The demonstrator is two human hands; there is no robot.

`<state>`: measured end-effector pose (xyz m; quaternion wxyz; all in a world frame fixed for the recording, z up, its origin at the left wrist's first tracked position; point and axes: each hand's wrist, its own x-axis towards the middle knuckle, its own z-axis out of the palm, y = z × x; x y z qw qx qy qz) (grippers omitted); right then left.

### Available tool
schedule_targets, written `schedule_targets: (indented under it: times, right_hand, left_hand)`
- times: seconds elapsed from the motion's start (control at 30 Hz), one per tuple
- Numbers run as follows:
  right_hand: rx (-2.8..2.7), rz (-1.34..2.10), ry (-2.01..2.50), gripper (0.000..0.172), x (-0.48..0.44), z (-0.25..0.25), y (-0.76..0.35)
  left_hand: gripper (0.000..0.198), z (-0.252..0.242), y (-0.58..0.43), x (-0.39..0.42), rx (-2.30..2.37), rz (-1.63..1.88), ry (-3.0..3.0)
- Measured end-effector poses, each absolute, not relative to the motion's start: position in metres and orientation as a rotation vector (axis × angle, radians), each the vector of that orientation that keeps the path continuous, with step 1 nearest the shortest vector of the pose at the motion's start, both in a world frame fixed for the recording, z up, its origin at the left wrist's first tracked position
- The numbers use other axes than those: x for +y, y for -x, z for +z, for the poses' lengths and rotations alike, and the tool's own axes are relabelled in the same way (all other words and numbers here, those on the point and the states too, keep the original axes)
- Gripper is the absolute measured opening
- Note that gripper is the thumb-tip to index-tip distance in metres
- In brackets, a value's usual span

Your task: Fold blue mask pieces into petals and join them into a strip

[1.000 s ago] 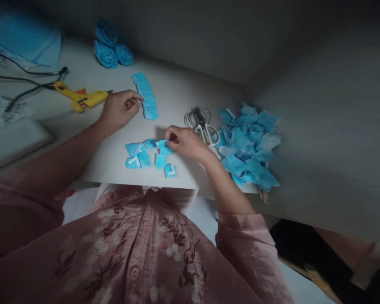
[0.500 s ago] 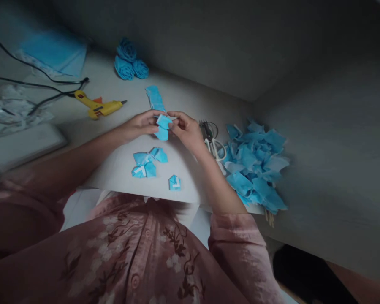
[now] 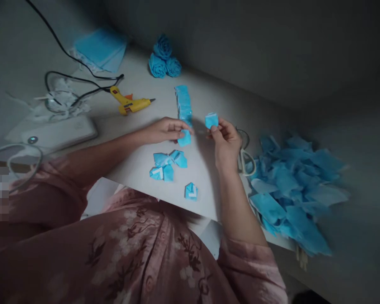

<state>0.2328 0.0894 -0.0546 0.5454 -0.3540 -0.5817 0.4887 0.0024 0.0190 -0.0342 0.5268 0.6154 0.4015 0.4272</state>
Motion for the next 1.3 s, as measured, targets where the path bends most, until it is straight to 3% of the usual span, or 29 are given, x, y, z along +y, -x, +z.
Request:
schedule_targets:
  times: [0.33, 0.6, 0.8, 0.97, 1.13, 1.3]
  right_hand:
    - [-1.794, 0.715, 0.705, 0.004, 0.062, -0.039, -0.224]
    - [-1.952, 0.595, 0.613, 0.025, 0.060, -0.043, -0.222]
    - [-2.039, 0.539, 0.595, 0.024, 0.042, -0.015, -0.225]
    - [-2.696, 0.519, -0.111, 0.026, -0.030, 0.025, -0.209]
    - [-3.009, 0.220, -0.197, 0.030, -0.077, 0.005, -0.189]
    - [-2.975, 0.422, -0.153, 0.027, -0.068, -0.010, -0.204]
  left_hand:
    - [0.056, -0.027, -0.005, 0.016, 1.075, 1.038, -1.589]
    - [0.018, -0.038, -0.005, 0.020, 1.105, 1.161, -1.525]
    - [0.020, -0.039, -0.002, 0.026, 1.199, 1.288, -1.446]
    - [0.021, -0.041, -0.001, 0.030, 1.154, 1.363, -1.411]
    - [0.021, -0.038, -0.002, 0.029, 1.145, 1.358, -1.398]
    - [0.019, -0.033, -0.002, 0.026, 1.225, 1.332, -1.395]
